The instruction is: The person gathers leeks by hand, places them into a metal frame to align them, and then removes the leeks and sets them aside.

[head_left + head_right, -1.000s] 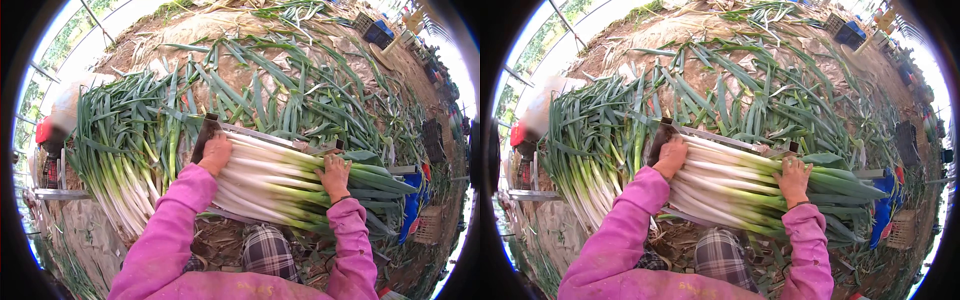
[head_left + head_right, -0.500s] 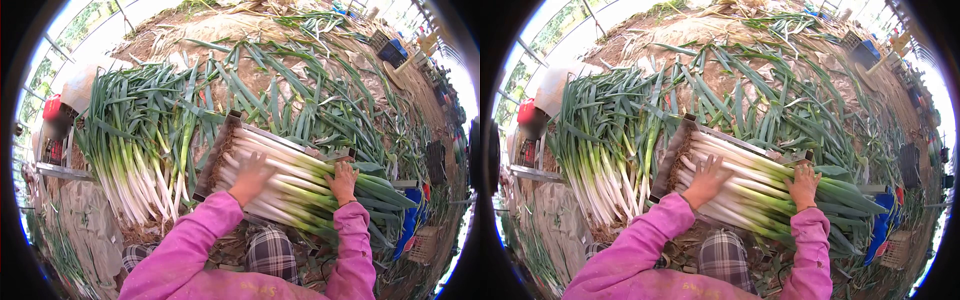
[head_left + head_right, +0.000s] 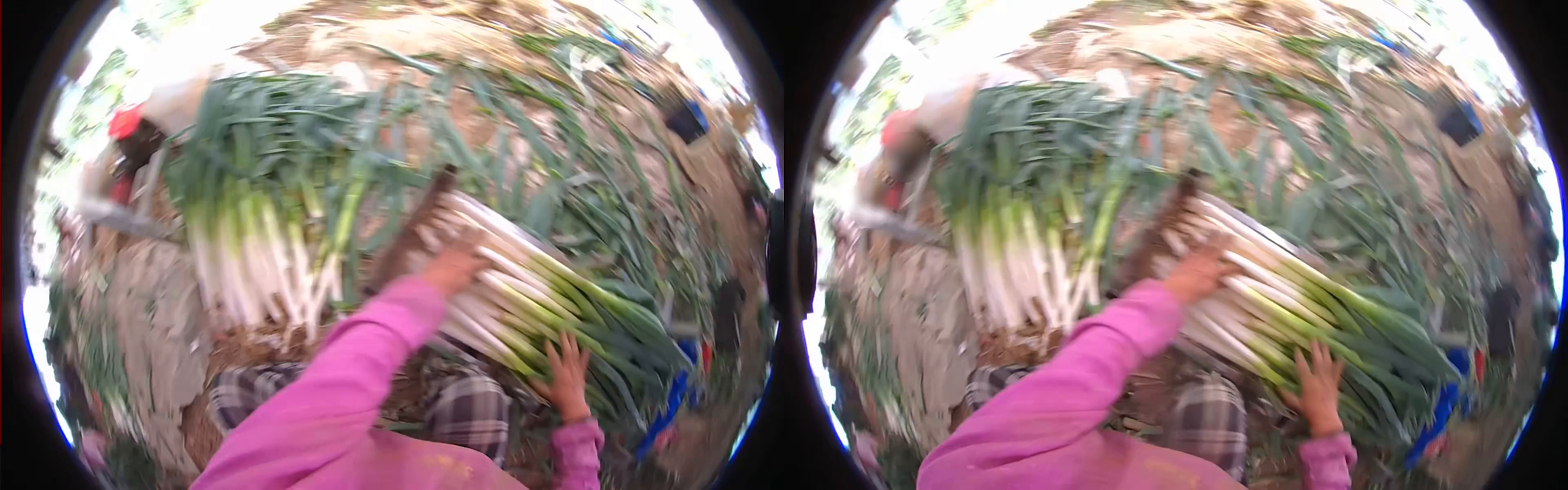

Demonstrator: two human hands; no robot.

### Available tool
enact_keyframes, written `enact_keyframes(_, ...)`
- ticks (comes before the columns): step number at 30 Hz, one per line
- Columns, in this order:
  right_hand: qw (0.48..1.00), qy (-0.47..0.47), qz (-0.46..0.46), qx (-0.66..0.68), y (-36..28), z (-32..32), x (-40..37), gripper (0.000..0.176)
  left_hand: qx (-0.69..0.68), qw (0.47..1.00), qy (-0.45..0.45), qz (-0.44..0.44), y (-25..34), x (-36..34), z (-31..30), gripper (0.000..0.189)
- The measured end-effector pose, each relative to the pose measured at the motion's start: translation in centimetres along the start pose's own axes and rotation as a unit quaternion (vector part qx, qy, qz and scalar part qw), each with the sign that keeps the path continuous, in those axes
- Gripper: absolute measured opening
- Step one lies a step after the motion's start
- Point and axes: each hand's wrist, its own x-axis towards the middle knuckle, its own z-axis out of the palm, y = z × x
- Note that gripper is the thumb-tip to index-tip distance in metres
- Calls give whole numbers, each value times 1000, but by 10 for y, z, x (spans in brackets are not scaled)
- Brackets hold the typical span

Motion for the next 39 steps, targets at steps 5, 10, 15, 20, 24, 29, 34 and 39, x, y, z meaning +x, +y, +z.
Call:
enact_keyframes(5,995,-15,1,-95,43,71,-38,72,97,990,-69,-73,17,2,-16,33)
enact_keyframes(10,987,-37,97,-119,52,86,-23,77,99,984,-141,-37,47,-28,-133,30)
enact_keyframes(15,977,-65,162,-123,38,91,-25,82,148,965,104,-192,-124,-151,-205,20)
enact_keyframes(20,960,-110,220,-133,31,101,-17,75,32,882,81,-464,-224,-270,-126,27)
enact_keyframes(24,968,-58,223,-96,17,98,-20,85,-61,840,125,-525,-193,-290,-19,55)
enact_keyframes(29,964,-63,232,-116,20,100,-18,86,157,765,83,-619,-173,-323,51,67)
enact_keyframes(34,975,-9,194,-113,28,112,-26,85,-17,769,37,-639,-144,-309,-6,74)
enact_keyframes(39,971,-28,227,-70,13,102,-19,80,-172,815,24,-554,-96,-281,-53,57)
